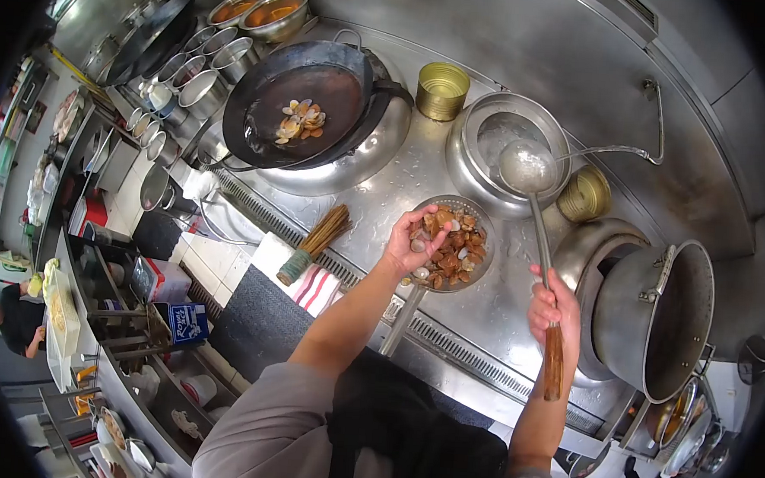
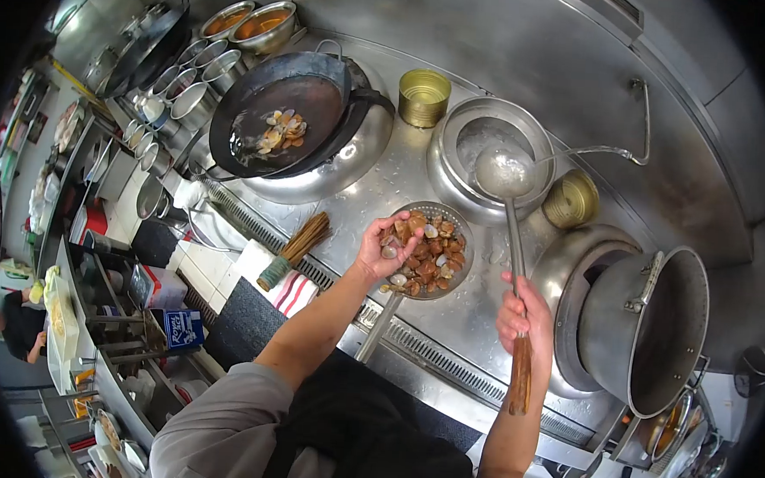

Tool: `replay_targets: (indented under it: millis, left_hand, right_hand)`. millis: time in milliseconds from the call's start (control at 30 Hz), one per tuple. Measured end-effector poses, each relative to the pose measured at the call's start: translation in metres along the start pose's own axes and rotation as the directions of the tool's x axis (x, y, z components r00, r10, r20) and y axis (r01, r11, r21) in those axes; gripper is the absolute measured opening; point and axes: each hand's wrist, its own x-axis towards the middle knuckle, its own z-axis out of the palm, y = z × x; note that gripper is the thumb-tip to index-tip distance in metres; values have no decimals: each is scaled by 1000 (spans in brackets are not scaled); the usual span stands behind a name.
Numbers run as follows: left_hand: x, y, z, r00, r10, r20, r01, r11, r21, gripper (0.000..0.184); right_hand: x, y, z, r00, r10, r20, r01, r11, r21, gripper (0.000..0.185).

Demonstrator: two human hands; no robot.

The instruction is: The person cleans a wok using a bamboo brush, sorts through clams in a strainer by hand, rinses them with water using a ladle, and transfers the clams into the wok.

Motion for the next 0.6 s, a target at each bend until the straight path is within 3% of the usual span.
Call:
replay_targets:
  millis: [333, 367, 433, 467, 533, 567, 600]
  left_hand:
    - [17, -24, -12, 997, 26, -71, -16, 990, 138, 31]
    - [20, -27, -13, 991, -8, -134, 19, 996, 83, 35]
    - [35, -37, -27, 978, 119, -171, -91, 983, 161, 33]
    - [39, -43, -32, 967, 228, -116, -167, 907, 387, 31]
    - [39, -46, -24, 970, 202, -138, -142, 924, 355, 29]
    - [38, -43, -13, 984, 47, -174, -32, 996, 84, 30]
    - [41, -41, -21, 987, 55, -148, -44, 996, 75, 28]
  right_hand:
    - [-66, 38, 19, 989, 60, -135, -99, 947, -305, 27]
    - [-69, 46, 18, 986, 56, -157, -106, 936, -335, 28]
    - [-73, 60, 16, 982, 53, -180, -124, 903, -411, 30]
    - [-77, 66, 20, 981, 30, -194, -118, 881, -458, 31]
    - [-76, 82, 21, 986, -13, -167, -82, 829, -552, 35]
    - [-75, 89, 18, 989, -38, -140, -53, 805, -591, 37]
    - [-81, 94, 14, 988, -69, -136, -32, 781, -624, 38]
